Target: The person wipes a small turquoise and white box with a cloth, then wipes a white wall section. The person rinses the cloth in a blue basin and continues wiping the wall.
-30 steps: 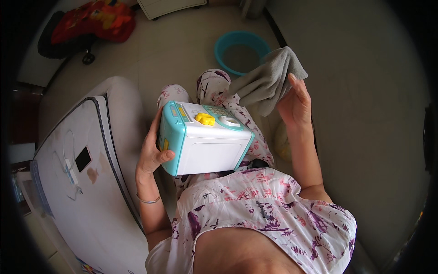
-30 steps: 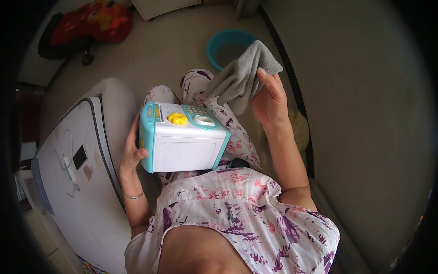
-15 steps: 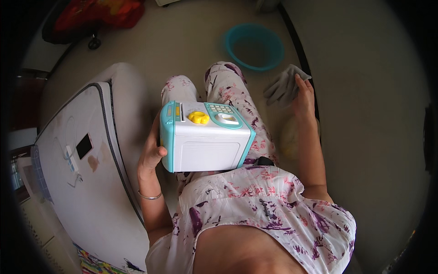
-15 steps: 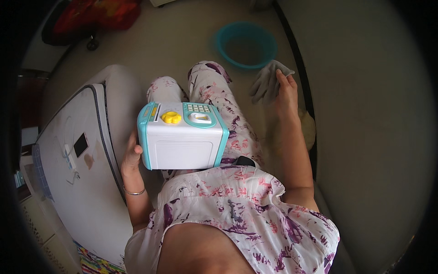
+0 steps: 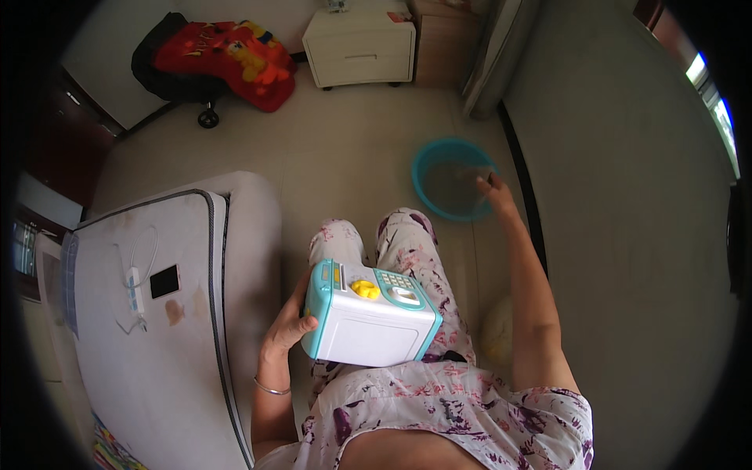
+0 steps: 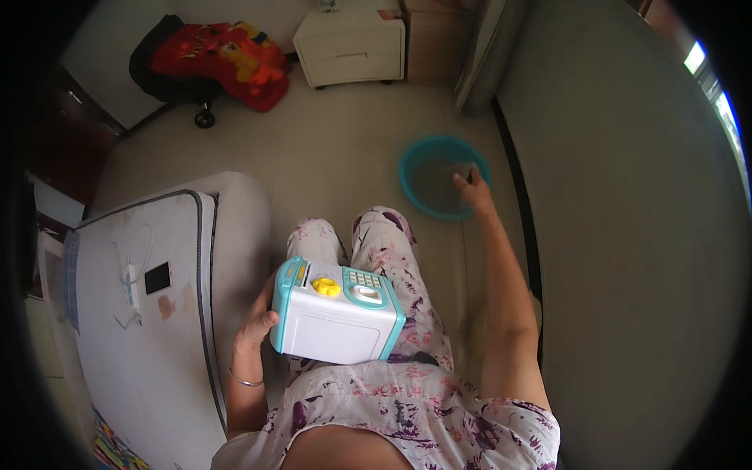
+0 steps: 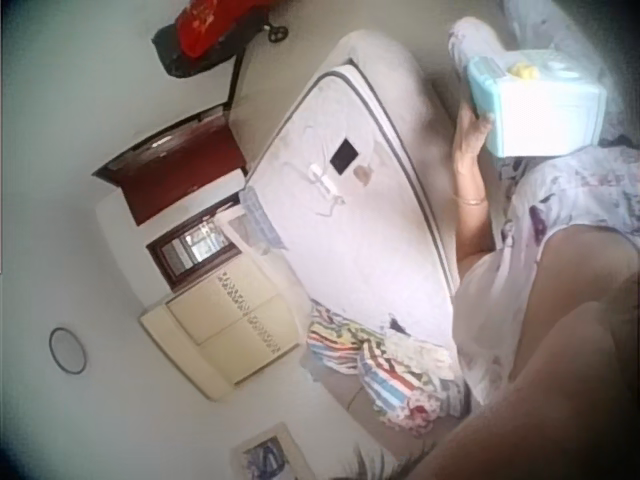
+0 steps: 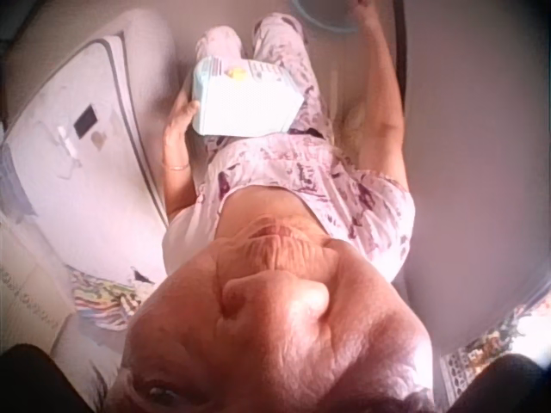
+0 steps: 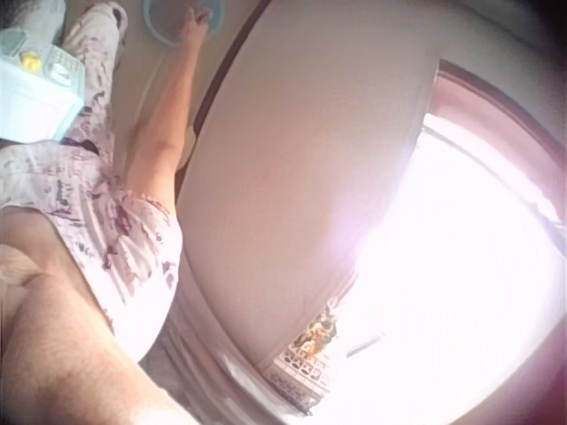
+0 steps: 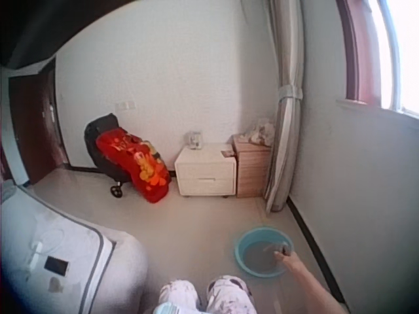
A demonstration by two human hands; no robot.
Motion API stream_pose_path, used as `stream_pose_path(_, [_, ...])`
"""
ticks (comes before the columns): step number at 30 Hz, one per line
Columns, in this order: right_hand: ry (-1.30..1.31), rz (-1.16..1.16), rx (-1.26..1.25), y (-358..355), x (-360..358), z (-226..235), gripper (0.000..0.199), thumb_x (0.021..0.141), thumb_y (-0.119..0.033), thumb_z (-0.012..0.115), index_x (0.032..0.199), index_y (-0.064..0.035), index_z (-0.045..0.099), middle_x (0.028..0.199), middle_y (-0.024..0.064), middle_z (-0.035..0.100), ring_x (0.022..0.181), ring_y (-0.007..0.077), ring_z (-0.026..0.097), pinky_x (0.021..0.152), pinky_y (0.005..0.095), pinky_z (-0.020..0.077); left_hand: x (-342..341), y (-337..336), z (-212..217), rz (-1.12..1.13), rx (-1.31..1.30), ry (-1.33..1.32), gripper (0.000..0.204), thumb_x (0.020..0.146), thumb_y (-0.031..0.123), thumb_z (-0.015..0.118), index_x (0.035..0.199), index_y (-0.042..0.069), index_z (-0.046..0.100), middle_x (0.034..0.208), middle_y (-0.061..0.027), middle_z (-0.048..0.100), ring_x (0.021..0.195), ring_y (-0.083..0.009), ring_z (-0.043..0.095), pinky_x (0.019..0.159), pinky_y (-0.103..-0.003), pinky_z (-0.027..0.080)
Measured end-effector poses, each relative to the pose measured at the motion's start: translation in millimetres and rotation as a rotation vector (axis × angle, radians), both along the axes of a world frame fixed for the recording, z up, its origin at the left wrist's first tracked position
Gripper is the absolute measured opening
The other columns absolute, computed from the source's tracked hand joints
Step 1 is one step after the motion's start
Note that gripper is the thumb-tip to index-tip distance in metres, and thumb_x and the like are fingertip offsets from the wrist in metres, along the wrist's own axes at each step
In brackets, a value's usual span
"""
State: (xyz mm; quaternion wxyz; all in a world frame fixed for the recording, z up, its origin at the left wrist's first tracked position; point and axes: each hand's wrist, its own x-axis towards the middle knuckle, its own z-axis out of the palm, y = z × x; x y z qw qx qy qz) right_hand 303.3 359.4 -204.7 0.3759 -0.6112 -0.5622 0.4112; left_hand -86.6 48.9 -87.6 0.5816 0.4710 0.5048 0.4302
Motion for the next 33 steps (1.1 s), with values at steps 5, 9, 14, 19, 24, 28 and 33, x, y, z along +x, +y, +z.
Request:
stream_pose_path(5, [0.222, 0.215, -0.183, -85.3, -47.1, 50.6, 0.069, 0.084, -0.041, 0.065, 0.133, 0.0037, 0.044, 0.130, 0.0208, 0.052, 0.120, 0.0270, 0.050, 0.099, 0.0358, 0.0396, 0.1, -2.3, -2.0, 0.009, 0.011, 0.004, 0.129, 0.053, 0.074, 0.071, 0.145, -0.001, 0.020, 0.147, -0.0197, 0.026, 0.139, -0.0298, 0.020, 0.113, -0.040, 0.016])
stream_pose_path(9, [0.298, 0.504, -0.147, -171.0, -69.8, 68.6, 0.075, 0.087, -0.051, 0.057, 0.138, -0.0002, 0.037, 0.137, 0.0177, 0.044, 0.126, 0.0252, 0.044, 0.100, 0.0359, 0.0390, -3.2, -3.6, -13.9, 0.004, 0.058, -0.007, 0.128, 0.055, 0.076, 0.069, 0.145, -0.001, 0.020, 0.147, -0.0188, 0.027, 0.138, -0.0282, 0.020, 0.113, -0.040, 0.016])
stream_pose_path(14, [0.389, 0.356, -0.187, -234.3, -66.1, 65.2, 0.068, 0.095, -0.047, 0.044, 0.139, 0.0039, 0.033, 0.141, 0.0210, 0.039, 0.134, 0.0275, 0.033, 0.107, 0.0347, 0.0290, -3.1, -10.2, -33.5, 0.161, 0.101, -0.187, 0.099, 0.080, 0.072, 0.046, 0.145, 0.000, 0.023, 0.146, -0.0145, 0.031, 0.137, -0.0249, 0.026, 0.113, -0.037, 0.018])
stream_pose_path(19, [0.207, 0.428, -0.045, -281.2, -74.7, 71.0, 0.072, 0.098, -0.053, 0.023, 0.141, 0.0033, 0.029, 0.144, 0.0211, 0.034, 0.136, 0.0278, 0.028, 0.111, 0.0347, 0.0208, -5.6, -19.3, -60.4, 0.207, -0.049, -0.213, 0.079, 0.092, 0.062, 0.036, 0.141, 0.001, 0.033, 0.145, -0.0132, 0.034, 0.135, -0.0230, 0.028, 0.112, -0.035, 0.020])
stream_pose_path(24, [0.530, 0.341, -0.166, -283.2, -102.2, 69.6, 0.076, 0.097, -0.056, 0.011, 0.142, 0.0016, 0.030, 0.146, 0.0178, 0.031, 0.136, 0.0269, 0.028, 0.112, 0.0348, 0.0197, 14.3, -28.8, -37.1, 0.314, -0.080, -0.380, 0.061, 0.096, 0.052, 0.037, 0.128, 0.001, 0.047, 0.119, -0.0087, 0.056, 0.108, -0.0157, 0.054, 0.090, -0.029, 0.044])
stream_pose_path(28, [0.946, 0.236, -0.296, -256.1, -127.9, 81.7, 0.079, 0.094, -0.062, 0.015, 0.141, 0.0004, 0.031, 0.141, 0.0160, 0.039, 0.129, 0.0255, 0.040, 0.107, 0.0343, 0.0309, 16.5, -30.7, -29.2, 0.358, 0.055, -0.329, 0.055, 0.095, 0.042, 0.048, 0.132, 0.001, 0.045, 0.127, -0.0074, 0.051, 0.119, -0.0156, 0.045, 0.101, -0.031, 0.033])
stream_pose_path(33, [1.061, 0.229, -0.502, -197.2, -130.7, 111.5, 0.072, 0.094, -0.060, 0.026, 0.133, -0.0008, 0.043, 0.125, 0.0162, 0.055, 0.111, 0.0258, 0.058, 0.095, 0.0355, 0.0469, 21.7, -5.9, 16.3, 0.337, 0.206, -0.248, 0.051, 0.094, 0.037, 0.050, 0.131, 0.002, 0.043, 0.122, -0.0056, 0.054, 0.117, -0.0150, 0.047, 0.101, -0.031, 0.034])
